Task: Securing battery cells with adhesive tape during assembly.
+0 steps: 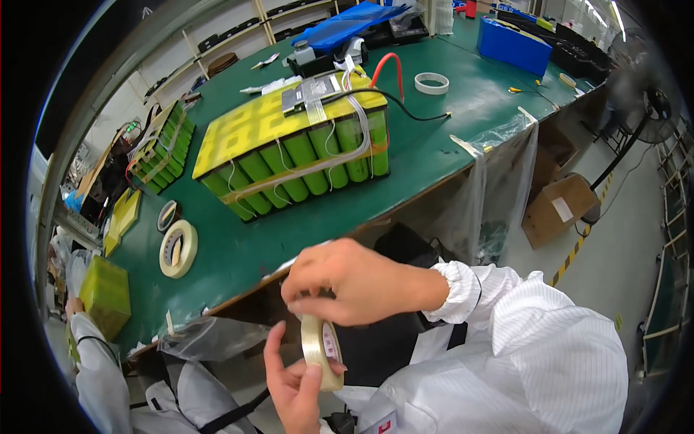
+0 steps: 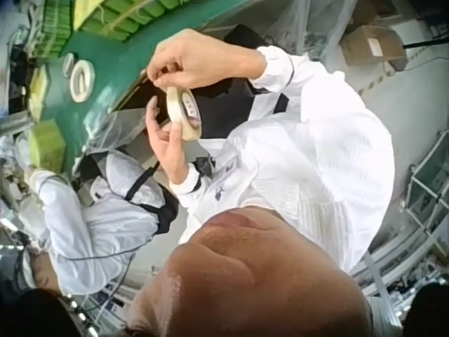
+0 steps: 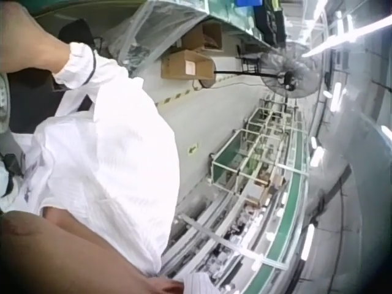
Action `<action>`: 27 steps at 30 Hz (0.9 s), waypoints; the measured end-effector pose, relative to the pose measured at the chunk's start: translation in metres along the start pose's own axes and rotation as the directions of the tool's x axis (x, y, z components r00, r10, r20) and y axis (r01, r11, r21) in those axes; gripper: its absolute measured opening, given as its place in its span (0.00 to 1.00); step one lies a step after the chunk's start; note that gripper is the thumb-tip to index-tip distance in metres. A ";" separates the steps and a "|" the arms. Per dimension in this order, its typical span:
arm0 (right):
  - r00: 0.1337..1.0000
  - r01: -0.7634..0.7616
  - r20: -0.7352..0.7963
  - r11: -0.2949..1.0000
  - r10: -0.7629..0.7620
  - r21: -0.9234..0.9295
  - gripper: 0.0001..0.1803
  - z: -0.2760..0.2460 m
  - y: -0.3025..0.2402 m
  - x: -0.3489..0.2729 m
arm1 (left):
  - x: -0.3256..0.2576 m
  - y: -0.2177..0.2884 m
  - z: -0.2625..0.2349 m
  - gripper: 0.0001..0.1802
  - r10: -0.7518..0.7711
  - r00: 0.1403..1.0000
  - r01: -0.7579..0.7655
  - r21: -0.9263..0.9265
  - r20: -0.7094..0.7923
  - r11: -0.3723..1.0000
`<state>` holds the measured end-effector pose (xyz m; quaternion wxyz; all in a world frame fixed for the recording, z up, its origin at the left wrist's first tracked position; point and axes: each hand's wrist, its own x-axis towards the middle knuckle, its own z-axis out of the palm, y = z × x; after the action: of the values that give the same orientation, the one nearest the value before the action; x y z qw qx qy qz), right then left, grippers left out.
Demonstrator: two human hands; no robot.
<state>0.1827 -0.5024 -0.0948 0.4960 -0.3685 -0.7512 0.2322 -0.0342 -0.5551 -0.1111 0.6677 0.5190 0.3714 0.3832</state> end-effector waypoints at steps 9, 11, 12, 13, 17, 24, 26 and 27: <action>0.996 0.015 -0.087 0.989 -0.028 -0.150 0.12 -0.021 -0.003 -0.041 | 0.010 -0.005 0.024 0.35 -0.057 0.998 0.058 -0.041 0.023 0.997; 0.998 -0.062 -0.018 0.972 0.059 -0.226 0.18 -0.019 -0.009 -0.053 | 0.011 -0.015 0.027 0.34 -0.110 0.994 0.111 -0.070 0.023 0.991; 0.998 -0.060 -0.017 0.976 0.058 -0.211 0.18 -0.017 -0.006 -0.058 | 0.011 -0.019 0.032 0.34 -0.125 0.991 0.127 -0.057 0.042 0.990; 0.993 0.000 -0.118 0.971 -0.029 -0.238 0.18 -0.013 0.001 -0.064 | 0.011 -0.028 0.035 0.34 -0.122 0.991 0.127 -0.095 0.054 0.987; 0.878 -0.281 -0.414 0.959 0.240 -0.039 0.16 -0.006 0.006 -0.106 | -0.003 -0.064 0.042 0.36 -0.131 0.987 0.114 -0.166 -0.093 0.980; 0.970 -0.241 -0.019 0.968 0.243 0.068 0.40 -0.002 -0.015 -0.146 | -0.003 -0.075 0.090 0.36 0.080 0.989 -0.096 -0.130 -0.120 0.987; 0.979 -0.195 -0.061 0.981 0.195 -0.006 0.43 -0.008 -0.009 -0.144 | -0.002 -0.063 0.097 0.37 0.073 0.995 -0.085 -0.159 -0.075 0.984; 0.987 -0.157 -0.029 0.986 0.159 0.048 0.41 -0.015 -0.005 -0.143 | -0.001 -0.058 0.096 0.38 0.024 1.000 -0.026 -0.147 -0.016 0.989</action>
<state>0.2288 -0.6176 -0.1668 0.4967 -0.4191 -0.7059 0.2818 0.0587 -0.6049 -0.1503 0.6967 0.4702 0.3404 0.4214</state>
